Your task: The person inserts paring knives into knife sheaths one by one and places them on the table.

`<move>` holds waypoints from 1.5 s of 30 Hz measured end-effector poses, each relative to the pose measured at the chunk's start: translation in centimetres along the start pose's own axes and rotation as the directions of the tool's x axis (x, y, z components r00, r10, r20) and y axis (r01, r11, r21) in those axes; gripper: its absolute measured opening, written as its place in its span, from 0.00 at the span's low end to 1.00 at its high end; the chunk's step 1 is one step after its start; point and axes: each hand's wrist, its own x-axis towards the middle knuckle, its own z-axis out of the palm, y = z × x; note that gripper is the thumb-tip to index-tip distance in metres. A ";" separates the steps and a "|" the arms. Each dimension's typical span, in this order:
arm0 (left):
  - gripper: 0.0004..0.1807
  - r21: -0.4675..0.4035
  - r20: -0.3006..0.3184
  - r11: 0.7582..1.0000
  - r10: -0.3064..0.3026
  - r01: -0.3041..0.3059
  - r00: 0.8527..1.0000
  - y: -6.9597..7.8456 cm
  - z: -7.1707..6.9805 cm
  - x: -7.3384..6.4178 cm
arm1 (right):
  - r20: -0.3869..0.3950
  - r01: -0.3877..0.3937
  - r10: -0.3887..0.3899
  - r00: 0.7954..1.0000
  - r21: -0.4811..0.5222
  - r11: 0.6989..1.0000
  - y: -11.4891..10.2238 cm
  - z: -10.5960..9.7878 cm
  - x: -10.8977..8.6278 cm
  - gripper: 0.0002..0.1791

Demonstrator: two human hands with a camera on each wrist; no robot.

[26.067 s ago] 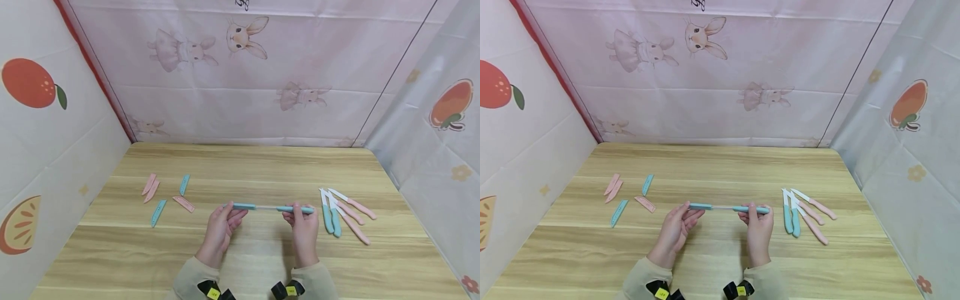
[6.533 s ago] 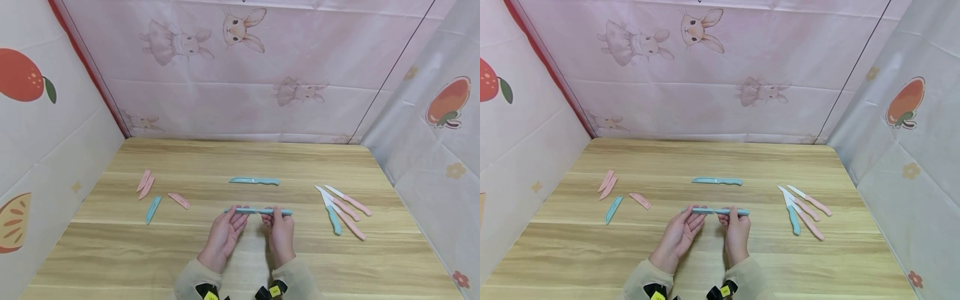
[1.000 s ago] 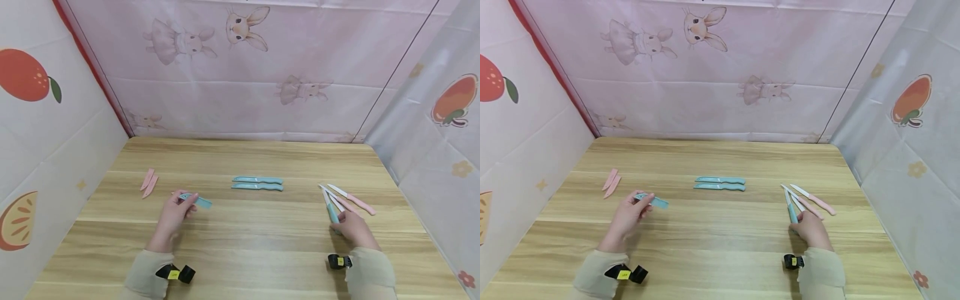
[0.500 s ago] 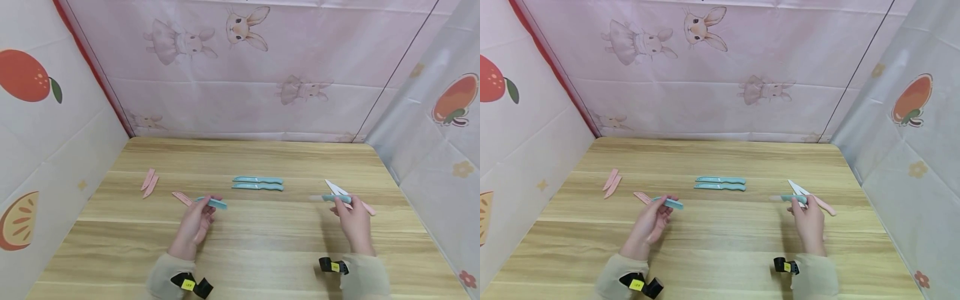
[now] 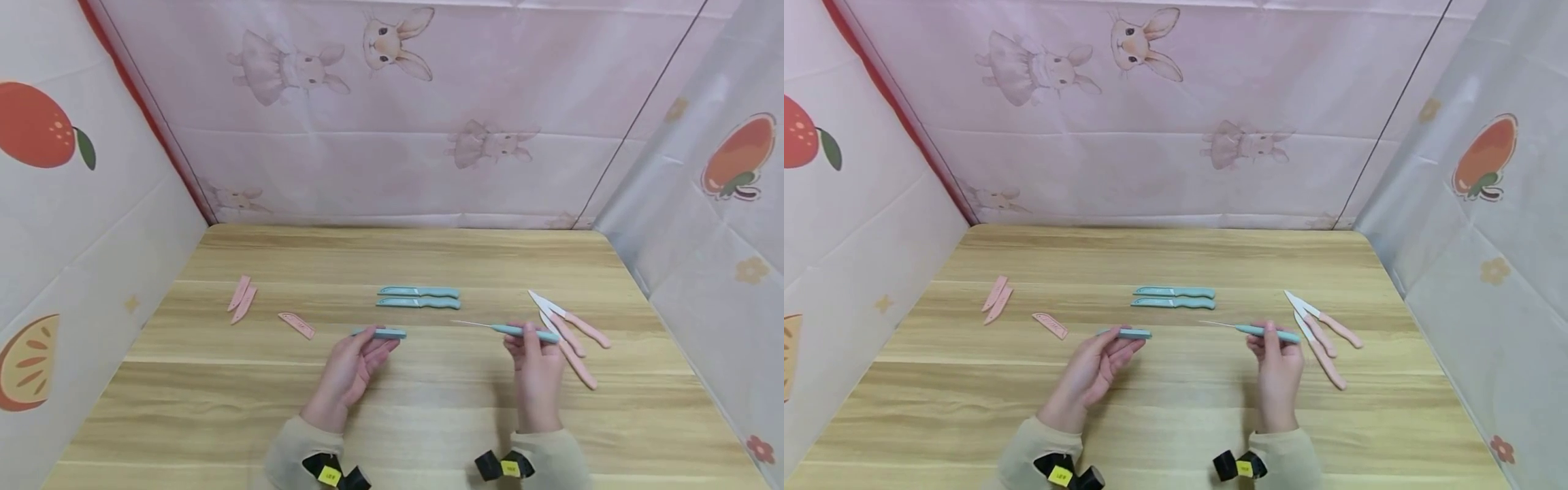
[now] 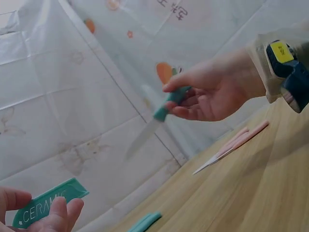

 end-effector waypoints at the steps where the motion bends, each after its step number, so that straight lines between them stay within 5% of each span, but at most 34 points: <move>1: 0.19 0.004 0.001 1.000 0.006 -0.006 1.000 -0.1 0.1 0.0 | 0.020 -0.010 0.010 1.000 0.005 1.000 0.2 0.3 -0.4 0.06; 8: 0.20 0.053 0.020 0.998 0.038 -0.039 0.999 -0.7 0.6 -0.1 | 0.072 -0.049 0.055 0.996 -0.082 0.995 1.6 1.8 -2.1 0.10; 23: 0.19 0.100 0.026 0.994 0.036 -0.038 0.999 -1.1 0.7 -0.2 | 0.056 -0.106 0.117 0.992 -0.172 0.979 2.7 2.0 -2.4 0.11; 45: 0.16 0.018 0.016 0.999 0.039 -0.039 0.999 -1.6 1.0 -0.3 | 0.015 -0.187 0.193 0.981 -0.181 0.966 3.5 2.2 -2.2 0.09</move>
